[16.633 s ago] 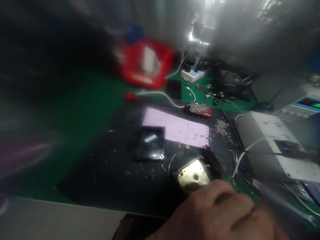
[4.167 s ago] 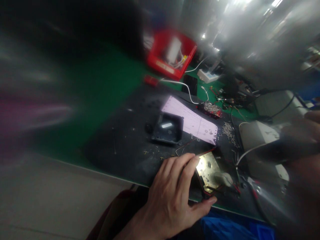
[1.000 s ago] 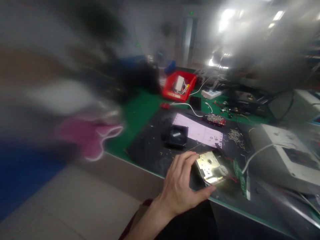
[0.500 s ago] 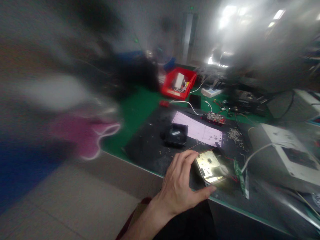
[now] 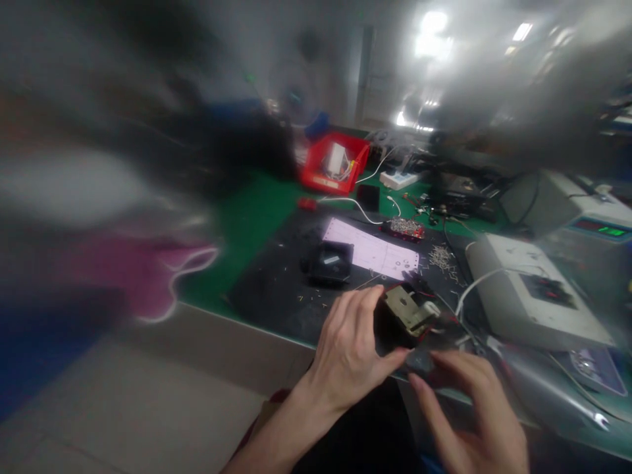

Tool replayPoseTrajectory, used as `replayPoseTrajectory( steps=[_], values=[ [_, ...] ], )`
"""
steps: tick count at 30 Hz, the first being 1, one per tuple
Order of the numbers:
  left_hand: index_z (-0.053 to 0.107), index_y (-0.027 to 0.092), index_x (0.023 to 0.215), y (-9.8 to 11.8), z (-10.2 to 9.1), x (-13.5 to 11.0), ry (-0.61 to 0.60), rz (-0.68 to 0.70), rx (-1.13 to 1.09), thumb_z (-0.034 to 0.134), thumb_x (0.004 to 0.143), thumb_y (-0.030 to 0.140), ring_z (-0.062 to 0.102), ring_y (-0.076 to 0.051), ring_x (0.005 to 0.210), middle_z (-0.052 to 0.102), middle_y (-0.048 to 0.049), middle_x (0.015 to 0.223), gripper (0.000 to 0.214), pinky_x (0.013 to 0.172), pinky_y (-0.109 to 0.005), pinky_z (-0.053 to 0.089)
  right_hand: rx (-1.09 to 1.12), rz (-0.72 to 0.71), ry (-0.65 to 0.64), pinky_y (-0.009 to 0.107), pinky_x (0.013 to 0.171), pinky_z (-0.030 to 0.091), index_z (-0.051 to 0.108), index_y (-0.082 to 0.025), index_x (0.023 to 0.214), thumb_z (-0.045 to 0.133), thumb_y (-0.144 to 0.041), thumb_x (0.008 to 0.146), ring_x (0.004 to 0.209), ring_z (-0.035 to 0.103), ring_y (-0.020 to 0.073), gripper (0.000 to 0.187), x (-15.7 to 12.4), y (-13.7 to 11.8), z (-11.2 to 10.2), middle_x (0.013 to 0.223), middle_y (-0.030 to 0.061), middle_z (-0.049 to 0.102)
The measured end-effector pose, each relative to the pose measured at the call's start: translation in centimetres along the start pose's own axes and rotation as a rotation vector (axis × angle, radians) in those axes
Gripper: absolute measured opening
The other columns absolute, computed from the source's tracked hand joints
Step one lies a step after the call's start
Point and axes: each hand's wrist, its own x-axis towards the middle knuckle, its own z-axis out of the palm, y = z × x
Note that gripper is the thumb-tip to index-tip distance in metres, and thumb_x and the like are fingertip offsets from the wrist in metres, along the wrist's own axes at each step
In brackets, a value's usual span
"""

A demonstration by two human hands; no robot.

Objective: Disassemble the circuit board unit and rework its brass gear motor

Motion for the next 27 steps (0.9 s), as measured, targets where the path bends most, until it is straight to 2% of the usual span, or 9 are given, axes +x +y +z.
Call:
replayPoseTrajectory(
  steps=[3, 6, 12, 19, 27],
  values=[
    [0.042, 0.015, 0.144, 0.6, 0.6, 1.0, -0.019, 0.020, -0.033, 0.081, 0.083, 0.042, 0.057, -0.028, 0.130, 0.059, -0.0144, 0.138, 0.078, 0.113, -0.043, 0.051, -0.033, -0.014, 0.060, 0.023, 0.085, 0.057, 0.059, -0.016, 0.133, 0.066, -0.031, 0.102, 0.098, 0.063, 0.0124, 0.036, 0.7, 1.5, 2.0, 0.128, 0.0102, 0.053],
    [0.045, 0.016, 0.141, 0.6, 0.8, 1.8, -0.086, 0.021, -0.073, 0.082, 0.084, 0.035, 0.057, -0.025, 0.130, 0.058, -0.0122, 0.136, 0.070, 0.113, -0.039, 0.051, -0.032, 0.053, 0.087, 0.024, 0.088, 0.057, 0.062, -0.019, 0.132, 0.064, -0.033, 0.103, 0.101, 0.063, 0.0121, 0.032, 1.4, 2.7, 2.7, 0.130, 0.0083, 0.053],
    [0.040, 0.022, 0.151, -1.2, 0.5, 2.9, -0.213, 0.145, -0.104, 0.075, 0.090, 0.019, 0.054, -0.024, 0.134, 0.052, -0.0097, 0.144, 0.070, 0.118, -0.039, 0.049, 0.030, 0.189, 0.129, 0.023, 0.090, 0.054, 0.064, -0.019, 0.121, 0.061, -0.040, 0.104, 0.110, 0.059, 0.0134, 0.027, 2.8, 4.3, 2.6, 0.121, 0.0042, 0.058],
    [0.042, 0.028, 0.151, -1.4, 2.1, 4.5, -0.208, 0.100, -0.147, 0.060, 0.097, 0.010, 0.058, -0.022, 0.130, 0.054, -0.0074, 0.142, 0.060, 0.114, -0.040, 0.053, 0.108, 0.362, 0.148, 0.025, 0.082, 0.050, 0.063, -0.023, 0.126, 0.061, -0.051, 0.104, 0.099, 0.064, 0.0158, 0.036, 3.9, 5.6, 2.6, 0.115, 0.0036, 0.063],
    [0.037, 0.029, 0.154, -1.4, 2.3, 5.7, -0.258, 0.133, -0.192, 0.056, 0.097, 0.005, 0.052, -0.022, 0.140, 0.049, -0.0059, 0.153, 0.065, 0.121, -0.043, 0.048, 0.152, 0.378, 0.154, 0.030, 0.089, 0.052, 0.061, -0.021, 0.128, 0.059, -0.050, 0.105, 0.104, 0.064, 0.0187, 0.037, 3.6, 6.1, 3.0, 0.119, 0.0063, 0.062]
  ],
)
